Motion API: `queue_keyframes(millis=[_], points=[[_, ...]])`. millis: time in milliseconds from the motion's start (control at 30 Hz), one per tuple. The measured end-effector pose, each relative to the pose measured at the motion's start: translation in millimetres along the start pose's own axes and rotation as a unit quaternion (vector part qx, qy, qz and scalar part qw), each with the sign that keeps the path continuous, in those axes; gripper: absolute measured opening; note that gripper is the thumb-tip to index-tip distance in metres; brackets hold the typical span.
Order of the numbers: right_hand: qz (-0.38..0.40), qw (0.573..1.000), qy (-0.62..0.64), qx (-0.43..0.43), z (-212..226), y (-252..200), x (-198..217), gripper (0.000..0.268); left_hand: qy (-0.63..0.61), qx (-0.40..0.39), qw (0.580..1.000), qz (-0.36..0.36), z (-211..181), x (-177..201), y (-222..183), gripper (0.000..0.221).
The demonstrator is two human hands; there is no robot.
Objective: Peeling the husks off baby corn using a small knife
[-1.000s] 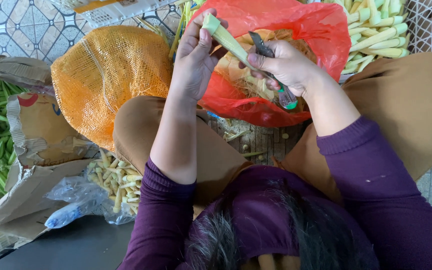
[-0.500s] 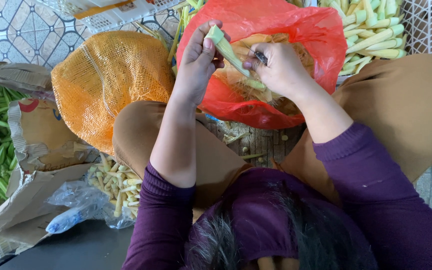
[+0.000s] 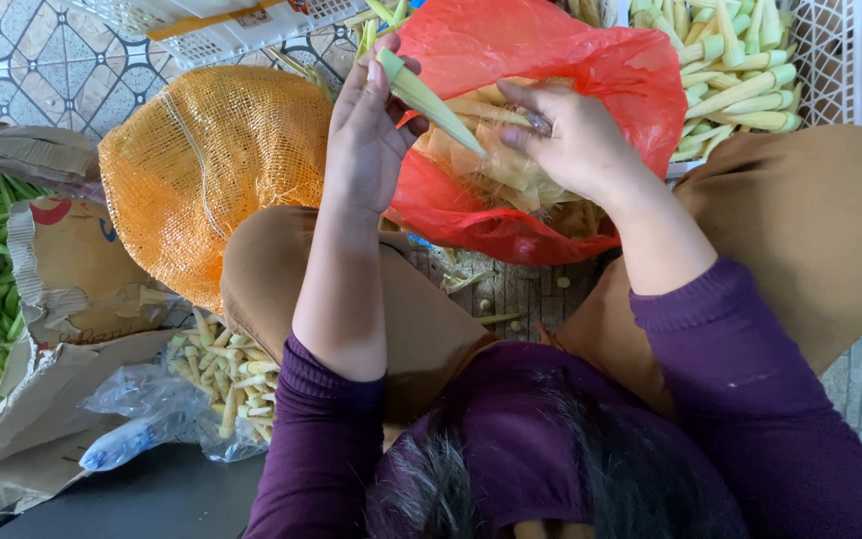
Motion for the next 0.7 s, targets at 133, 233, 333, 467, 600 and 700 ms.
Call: queue_keyframes(millis=[133,233,333,467,600,700], points=[[-0.003,0.967,0.256,-0.004,5.5,-1.8,-6.7,0.043,-0.062,-0.005,0.997,0.052,2.6,-4.4,1.9,0.048],[0.051,0.963,0.264,0.030,29.8,-10.6,-8.7,0.055,-0.084,-0.012,0.994,0.066,-3.0,-7.8,0.0,0.051],[0.069,0.962,0.266,-0.013,12.9,-8.9,-29.0,0.021,-0.073,-0.060,0.993,0.072,-9.0,-5.1,1.9,0.044],[0.013,0.985,0.170,-0.012,1.4,-5.0,-19.8,0.008,-0.050,-0.069,0.995,0.048,-4.3,-0.2,3.6,0.040],[-0.052,0.942,0.322,0.076,11.6,-8.3,6.5,0.013,-0.165,-0.010,0.981,-0.106,6.8,31.8,8.6,0.048],[-0.039,0.959,0.274,0.058,14.0,-6.3,2.9,0.022,-0.180,-0.015,0.981,-0.073,1.1,33.5,7.0,0.051]])
Point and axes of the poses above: each hand's wrist, its own y-axis towards the middle knuckle, its own x-axis out of the back of the hand, z = x × y, the point moved 10 cm from there along y, towards the middle knuckle, and after that the axes turned 6 degrees about x, right-handed, at the moved point
